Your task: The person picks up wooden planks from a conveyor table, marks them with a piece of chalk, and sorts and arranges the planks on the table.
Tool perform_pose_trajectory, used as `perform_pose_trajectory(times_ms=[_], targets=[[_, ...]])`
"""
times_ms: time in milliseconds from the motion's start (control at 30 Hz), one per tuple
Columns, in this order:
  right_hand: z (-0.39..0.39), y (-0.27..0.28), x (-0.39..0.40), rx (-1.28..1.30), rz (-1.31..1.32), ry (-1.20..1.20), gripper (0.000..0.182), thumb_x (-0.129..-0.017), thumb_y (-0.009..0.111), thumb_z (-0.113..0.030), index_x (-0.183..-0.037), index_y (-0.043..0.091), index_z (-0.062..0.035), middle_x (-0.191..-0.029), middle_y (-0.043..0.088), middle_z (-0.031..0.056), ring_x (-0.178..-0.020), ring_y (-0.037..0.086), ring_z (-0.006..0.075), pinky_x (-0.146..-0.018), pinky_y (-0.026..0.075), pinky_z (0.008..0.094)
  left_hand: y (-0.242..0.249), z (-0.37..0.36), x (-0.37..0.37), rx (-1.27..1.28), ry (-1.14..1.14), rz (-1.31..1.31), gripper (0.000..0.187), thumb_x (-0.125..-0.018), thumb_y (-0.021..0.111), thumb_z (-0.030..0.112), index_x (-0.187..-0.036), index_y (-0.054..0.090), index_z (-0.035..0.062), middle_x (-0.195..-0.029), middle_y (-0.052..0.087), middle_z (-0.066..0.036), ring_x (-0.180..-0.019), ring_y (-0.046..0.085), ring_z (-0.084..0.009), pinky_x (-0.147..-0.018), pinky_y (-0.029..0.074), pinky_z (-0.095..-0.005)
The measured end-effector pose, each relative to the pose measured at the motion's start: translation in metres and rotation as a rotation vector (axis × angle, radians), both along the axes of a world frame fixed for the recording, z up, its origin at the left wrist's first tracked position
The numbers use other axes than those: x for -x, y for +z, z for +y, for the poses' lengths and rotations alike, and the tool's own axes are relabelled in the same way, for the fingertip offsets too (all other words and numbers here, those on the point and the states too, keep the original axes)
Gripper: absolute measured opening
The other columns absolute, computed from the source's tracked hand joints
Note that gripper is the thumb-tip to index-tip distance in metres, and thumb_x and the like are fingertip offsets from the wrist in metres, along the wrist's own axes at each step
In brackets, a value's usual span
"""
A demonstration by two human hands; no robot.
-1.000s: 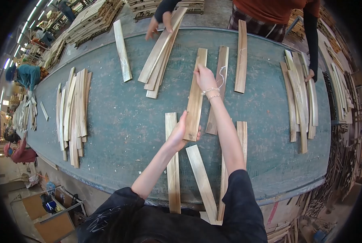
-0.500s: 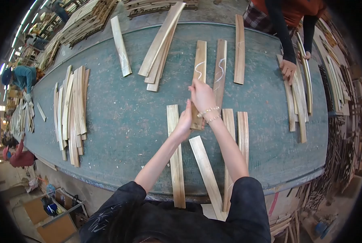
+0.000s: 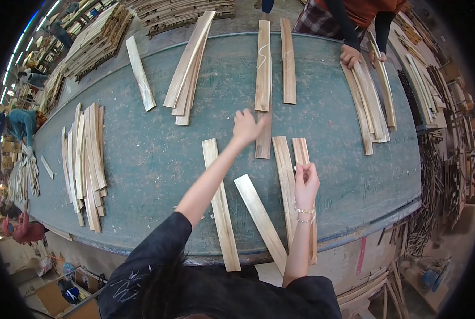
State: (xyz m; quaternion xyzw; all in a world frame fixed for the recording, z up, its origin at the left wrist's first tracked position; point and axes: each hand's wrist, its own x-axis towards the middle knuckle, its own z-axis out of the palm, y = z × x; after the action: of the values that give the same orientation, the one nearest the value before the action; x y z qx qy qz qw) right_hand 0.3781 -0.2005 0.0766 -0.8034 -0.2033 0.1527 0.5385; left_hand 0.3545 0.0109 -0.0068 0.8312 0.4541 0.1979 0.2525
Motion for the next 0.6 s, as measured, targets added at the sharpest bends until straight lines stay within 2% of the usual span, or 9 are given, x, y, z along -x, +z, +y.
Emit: perform_pose_trajectory(times_ms=[100,233,267,300,367,433,500,533,600], targets=[[-0.022,-0.01,0.012,0.044,-0.004,-0.028,0.02,-0.082,0.052,-0.014,-0.068,0.042,-0.0035,-0.054,0.04,-0.0026,-0.049,0.036,0.0035,-0.044,0.03,0.0186,0.025,-0.049,0.027,-0.062,-0.042,0.214,0.072,-0.07,0.055,0.043,-0.126,0.023,0.0103,-0.093,0.046,-0.016,-0.07,0.055,-0.0291,-0.06,0.046,-0.0423],[-0.051,-0.022,0.02,0.084,-0.083,-0.161,0.022,-0.082,0.051,-0.017,-0.067,0.042,-0.0029,-0.053,0.039,-0.0023,-0.05,0.035,0.0054,-0.045,0.031,0.0208,0.014,-0.06,0.015,-0.04,-0.091,0.334,0.075,-0.068,0.057,0.038,-0.13,0.017,0.0223,-0.082,0.048,-0.014,-0.064,0.056,-0.0238,-0.054,0.046,-0.0395],[-0.06,-0.026,0.017,0.074,-0.148,-0.252,0.023,-0.083,0.05,-0.018,-0.067,0.043,-0.0028,-0.052,0.038,-0.0024,-0.05,0.036,0.0061,-0.046,0.032,0.0214,0.012,-0.061,0.012,-0.023,-0.119,0.329,0.074,-0.068,0.056,0.036,-0.13,0.017,0.0225,-0.08,0.049,-0.013,-0.062,0.056,-0.0243,-0.053,0.046,-0.039],[-0.079,-0.047,0.005,0.052,-0.033,-0.33,0.024,-0.083,0.049,-0.022,-0.071,0.047,-0.0019,-0.056,0.044,0.0001,-0.053,0.039,0.0074,-0.049,0.034,0.0233,0.013,-0.059,0.011,-0.004,-0.149,0.327,0.074,-0.068,0.056,0.034,-0.13,0.017,0.0226,-0.077,0.05,-0.013,-0.06,0.056,-0.0247,-0.051,0.046,-0.0384],[-0.109,-0.055,-0.011,0.152,-0.178,-0.467,0.024,-0.083,0.049,-0.025,-0.075,0.051,-0.0023,-0.066,0.051,0.0025,-0.062,0.042,0.0069,-0.056,0.036,0.0236,-0.001,-0.045,0.01,-0.176,-0.149,0.249,0.074,-0.069,0.056,0.029,-0.13,0.015,0.0234,-0.077,0.05,-0.014,-0.061,0.057,-0.0263,-0.051,0.047,-0.0379],[-0.128,-0.05,-0.017,-0.014,0.468,-0.398,0.027,-0.084,0.048,-0.028,-0.076,0.053,-0.0028,-0.075,0.054,0.0035,-0.072,0.044,0.0077,-0.063,0.036,0.0236,0.0,-0.025,0.016,-0.164,-0.121,0.212,0.073,-0.07,0.056,0.026,-0.13,0.013,0.024,-0.082,0.05,-0.014,-0.064,0.057,-0.0275,-0.053,0.047,-0.0386],[-0.137,-0.061,-0.016,-0.074,0.497,-0.34,0.028,-0.084,0.048,-0.029,-0.075,0.053,-0.0032,-0.075,0.054,0.0016,-0.072,0.044,0.0084,-0.063,0.036,0.0236,0.025,-0.022,0.034,-0.142,-0.16,0.134,0.066,-0.073,0.056,0.032,-0.127,0.022,0.0176,-0.091,0.048,-0.014,-0.085,0.052,-0.03,-0.069,0.044,-0.0398],[-0.138,-0.065,-0.011,-0.141,0.523,-0.257,0.028,-0.084,0.048,-0.03,-0.074,0.053,-0.0035,-0.075,0.054,-0.0002,-0.071,0.044,0.009,-0.063,0.036,0.0237,0.033,-0.024,0.05,-0.14,-0.178,0.146,0.066,-0.073,0.056,0.032,-0.127,0.022,0.0176,-0.091,0.048,-0.014,-0.085,0.052,-0.03,-0.069,0.044,-0.0398],[-0.136,-0.069,-0.006,-0.106,0.402,-0.135,0.03,-0.084,0.047,-0.031,-0.074,0.052,-0.0028,-0.072,0.054,0.0012,-0.067,0.045,0.0108,-0.06,0.036,0.025,0.045,-0.03,0.084,-0.23,-0.203,-0.145,0.057,-0.073,0.056,0.028,-0.121,0.032,0.0089,-0.096,0.046,-0.017,-0.092,0.047,-0.0322,-0.077,0.04,-0.0395]])
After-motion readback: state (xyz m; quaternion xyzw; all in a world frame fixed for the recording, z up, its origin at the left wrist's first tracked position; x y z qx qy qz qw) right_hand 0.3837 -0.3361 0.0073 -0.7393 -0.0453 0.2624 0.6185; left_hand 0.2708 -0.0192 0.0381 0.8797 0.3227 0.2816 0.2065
